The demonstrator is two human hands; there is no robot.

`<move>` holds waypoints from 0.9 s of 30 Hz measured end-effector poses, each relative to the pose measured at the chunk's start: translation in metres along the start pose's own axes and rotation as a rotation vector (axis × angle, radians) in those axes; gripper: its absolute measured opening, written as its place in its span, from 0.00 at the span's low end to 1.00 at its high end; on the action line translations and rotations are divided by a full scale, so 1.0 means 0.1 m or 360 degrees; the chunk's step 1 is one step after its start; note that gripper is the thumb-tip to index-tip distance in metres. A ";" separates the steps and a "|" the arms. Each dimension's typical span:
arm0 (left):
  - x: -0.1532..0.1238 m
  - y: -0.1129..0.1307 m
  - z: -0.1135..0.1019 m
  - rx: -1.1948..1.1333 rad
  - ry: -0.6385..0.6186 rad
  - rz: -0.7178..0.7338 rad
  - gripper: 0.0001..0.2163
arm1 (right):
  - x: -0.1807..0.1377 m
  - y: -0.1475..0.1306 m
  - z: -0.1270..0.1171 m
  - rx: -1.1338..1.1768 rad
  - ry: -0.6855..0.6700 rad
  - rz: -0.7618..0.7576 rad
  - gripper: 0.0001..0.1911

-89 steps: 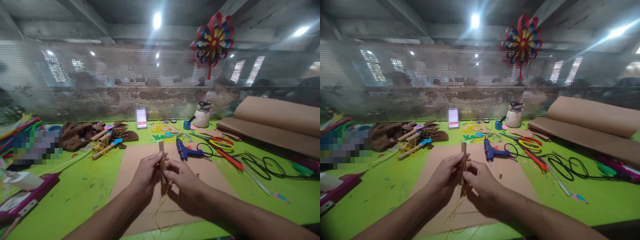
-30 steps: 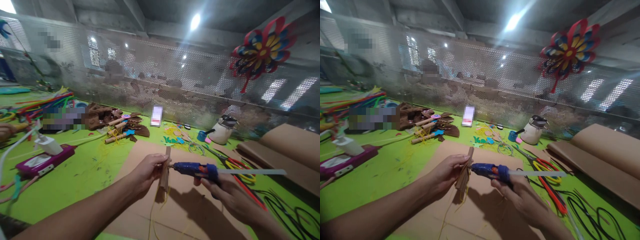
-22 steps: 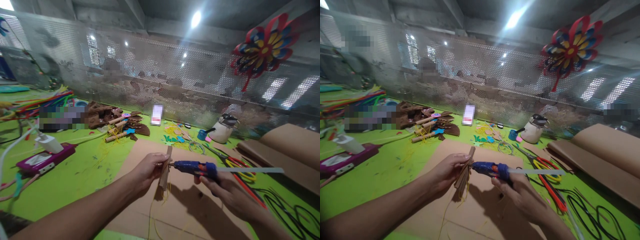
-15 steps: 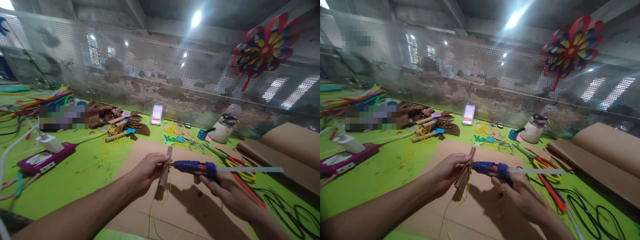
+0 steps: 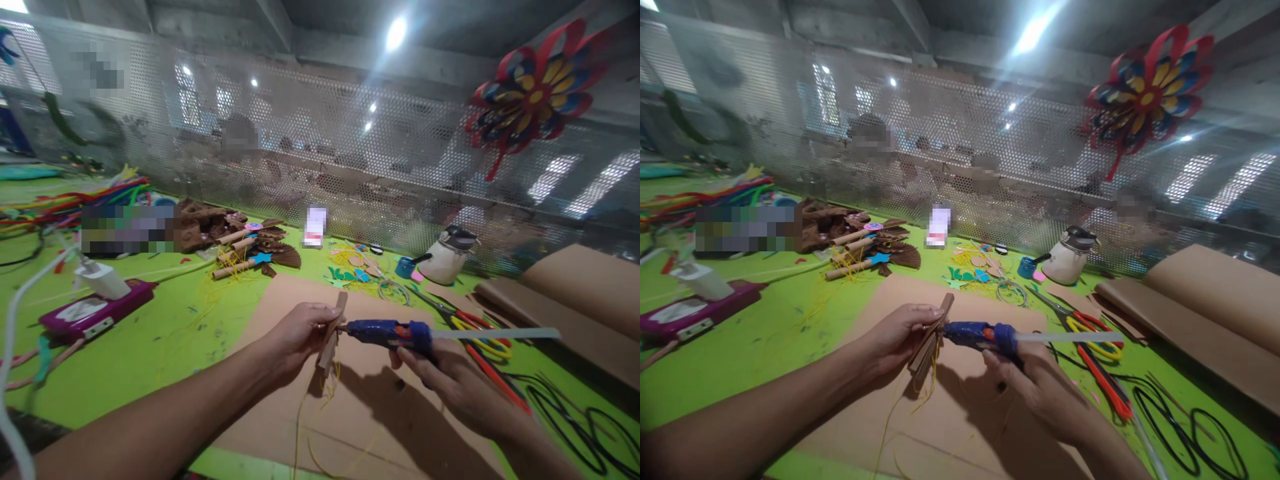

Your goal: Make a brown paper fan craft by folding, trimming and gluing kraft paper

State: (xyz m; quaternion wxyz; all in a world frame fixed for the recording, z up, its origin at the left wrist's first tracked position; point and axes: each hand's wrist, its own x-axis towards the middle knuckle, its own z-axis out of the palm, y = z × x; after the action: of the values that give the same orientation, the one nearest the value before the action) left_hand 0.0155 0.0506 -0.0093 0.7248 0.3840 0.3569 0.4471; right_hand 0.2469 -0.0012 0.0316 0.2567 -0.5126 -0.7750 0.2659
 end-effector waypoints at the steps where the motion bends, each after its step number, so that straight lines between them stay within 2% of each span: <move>1: 0.00 0.00 0.00 0.0001 0.0001 -0.0006 0.06 | 0.00 0.00 0.00 -0.0033 0.0017 -0.0005 0.18; 16: 0.00 -0.02 -0.01 -0.0010 0.0012 -0.0064 0.05 | 0.00 -0.03 -0.01 -0.0171 0.0069 -0.0068 0.17; 27: -0.01 -0.01 0.00 0.0003 0.0038 -0.0136 0.05 | -0.04 -0.07 -0.02 -0.0264 -0.0115 0.0006 0.22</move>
State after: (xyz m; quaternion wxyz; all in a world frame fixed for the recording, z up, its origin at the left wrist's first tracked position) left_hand 0.0152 0.0494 -0.0099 0.7385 0.3636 0.3822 0.4199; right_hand 0.2451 -0.0073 0.0367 0.1848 -0.5235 -0.8022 0.2197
